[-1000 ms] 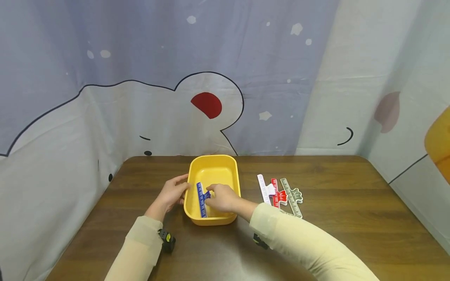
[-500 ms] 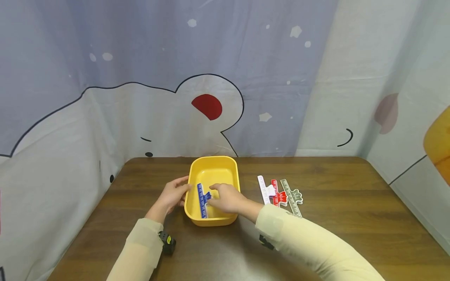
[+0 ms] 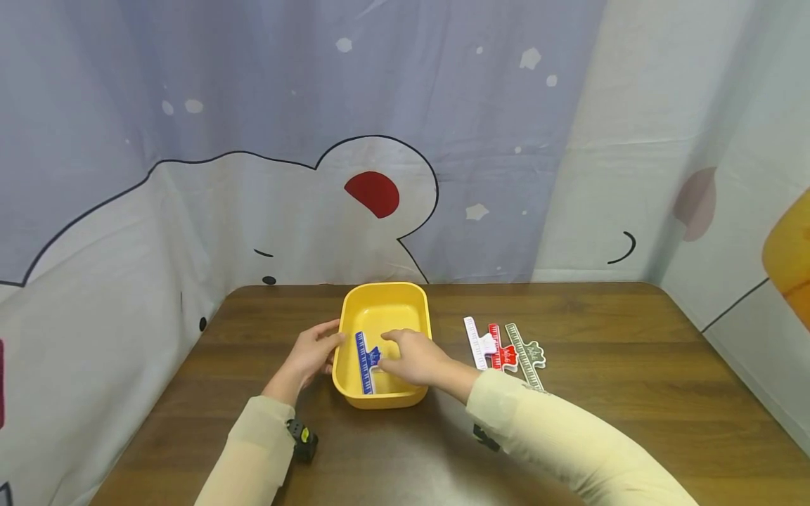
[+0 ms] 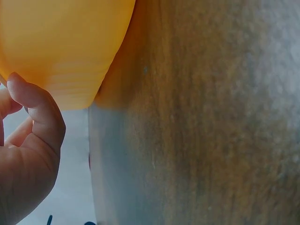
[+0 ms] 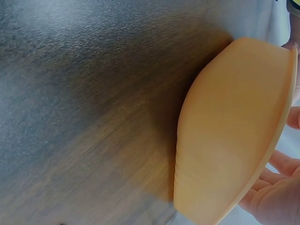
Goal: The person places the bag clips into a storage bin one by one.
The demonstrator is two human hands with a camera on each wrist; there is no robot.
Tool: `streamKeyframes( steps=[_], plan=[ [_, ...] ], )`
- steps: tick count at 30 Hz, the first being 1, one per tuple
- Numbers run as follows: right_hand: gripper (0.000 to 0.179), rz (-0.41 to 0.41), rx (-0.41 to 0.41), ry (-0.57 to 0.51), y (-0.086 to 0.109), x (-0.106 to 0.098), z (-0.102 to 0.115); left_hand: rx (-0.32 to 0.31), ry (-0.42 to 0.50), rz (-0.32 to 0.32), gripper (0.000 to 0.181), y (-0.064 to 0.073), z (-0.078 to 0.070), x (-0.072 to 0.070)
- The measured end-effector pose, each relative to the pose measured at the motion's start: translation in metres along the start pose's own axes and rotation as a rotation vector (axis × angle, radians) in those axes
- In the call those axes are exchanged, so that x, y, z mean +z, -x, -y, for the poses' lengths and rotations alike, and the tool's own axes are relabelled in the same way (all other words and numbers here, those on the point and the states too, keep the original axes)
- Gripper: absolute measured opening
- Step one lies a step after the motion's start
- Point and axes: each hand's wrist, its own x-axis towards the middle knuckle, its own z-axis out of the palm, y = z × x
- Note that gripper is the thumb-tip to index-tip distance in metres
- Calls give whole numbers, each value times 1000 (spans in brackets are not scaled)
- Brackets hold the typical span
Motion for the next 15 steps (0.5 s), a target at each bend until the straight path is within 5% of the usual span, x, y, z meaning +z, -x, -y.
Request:
streamKeyframes(
  steps=[15],
  plan=[
    [52,-36,-52,40,4,-3,-3,-12,20,-9,50,3,0,1]
  ],
)
